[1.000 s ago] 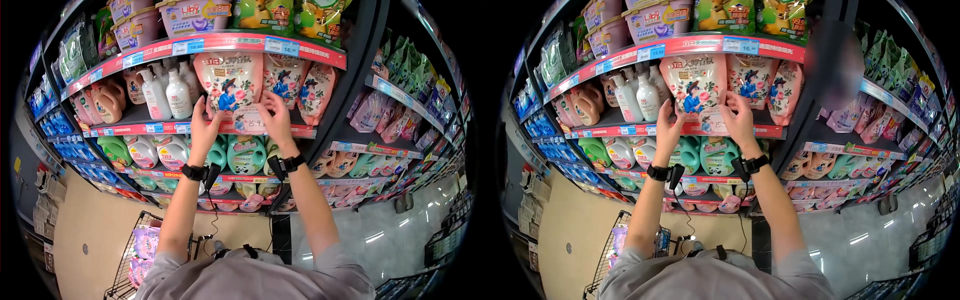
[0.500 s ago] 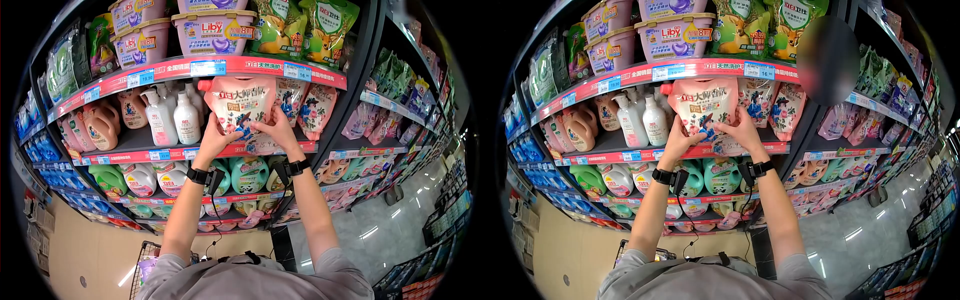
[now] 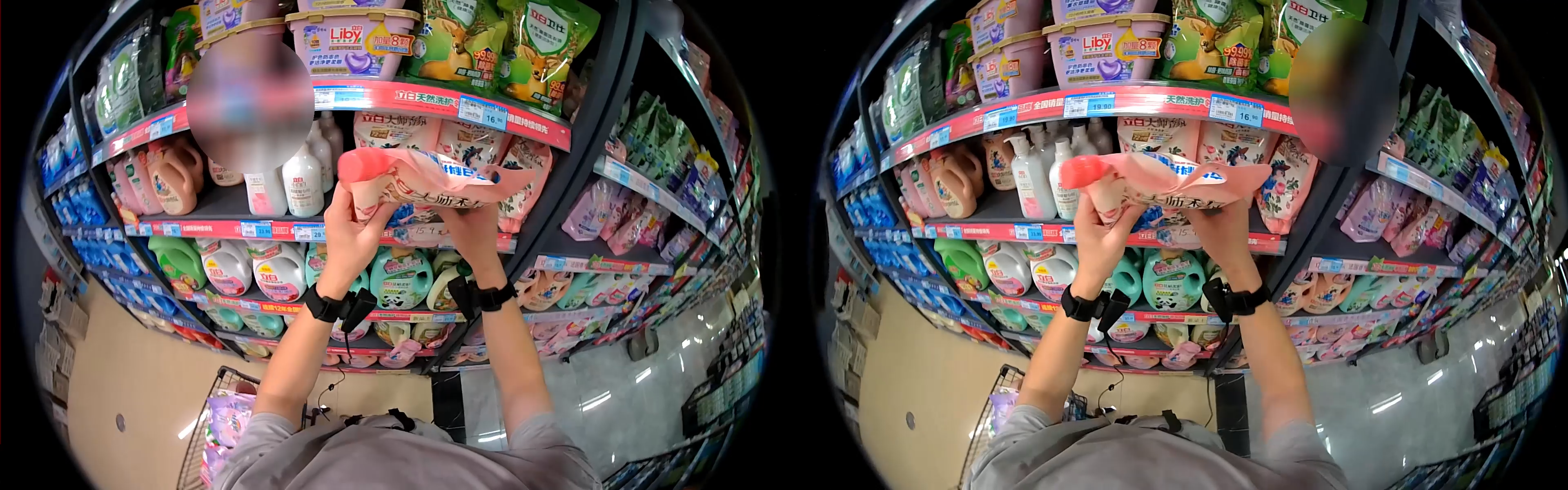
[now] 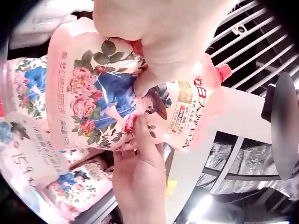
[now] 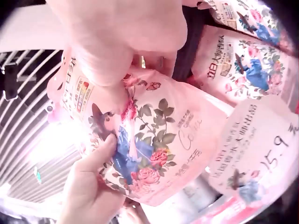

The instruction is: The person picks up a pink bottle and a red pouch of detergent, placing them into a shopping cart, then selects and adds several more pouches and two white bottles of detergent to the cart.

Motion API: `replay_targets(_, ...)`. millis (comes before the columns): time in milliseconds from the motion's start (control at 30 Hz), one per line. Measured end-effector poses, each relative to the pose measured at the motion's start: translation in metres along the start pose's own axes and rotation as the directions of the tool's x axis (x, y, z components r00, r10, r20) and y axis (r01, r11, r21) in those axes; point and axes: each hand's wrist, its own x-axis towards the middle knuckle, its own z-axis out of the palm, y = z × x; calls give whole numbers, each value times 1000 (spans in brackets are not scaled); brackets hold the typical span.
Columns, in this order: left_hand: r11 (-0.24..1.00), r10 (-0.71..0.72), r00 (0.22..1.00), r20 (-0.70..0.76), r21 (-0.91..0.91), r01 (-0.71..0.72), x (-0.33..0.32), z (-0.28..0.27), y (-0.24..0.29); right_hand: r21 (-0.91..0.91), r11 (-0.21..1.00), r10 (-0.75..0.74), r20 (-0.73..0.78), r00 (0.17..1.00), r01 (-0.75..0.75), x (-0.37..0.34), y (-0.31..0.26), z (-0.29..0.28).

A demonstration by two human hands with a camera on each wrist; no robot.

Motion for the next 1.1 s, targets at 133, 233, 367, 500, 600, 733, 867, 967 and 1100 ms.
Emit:
replay_targets(133,996,-42,995,-92,-78,35,-19,16,46,-91,988,-119,95,988,128,-9,-22,-20)
replay_targets(233,993,-85,996,-17,76,86,-47,21,56,-203,939,-226,241,944,277,-33,-11,-18)
replay_targets(367,942,-333,942,-50,37,335,-80,29,66,456,862,127,228,965,-221,-65,-5,-16)
replay_targets(500,871,-461,882,-95,141,471,-113,4,58,508,758,280,313,908,-409,-111,18,8)
replay_targets(600,804,-516,851,-97,290,520,-141,-28,60,508,748,322,287,902,-428,-159,27,38)
replay_targets(733,513,-572,779,-255,630,583,-179,-73,88,612,480,465,430,774,-628,-206,7,84)
replay_targets(867,590,-613,719,-327,415,692,-243,-134,121,506,157,558,663,499,-848,-271,5,140)
replay_targets(967,614,-624,701,-345,339,713,-309,-200,135,359,66,508,791,341,-931,-321,1,188)
replay_targets(1100,468,-677,526,-515,249,848,-387,-264,182,107,24,434,895,107,-994,-382,-41,243)
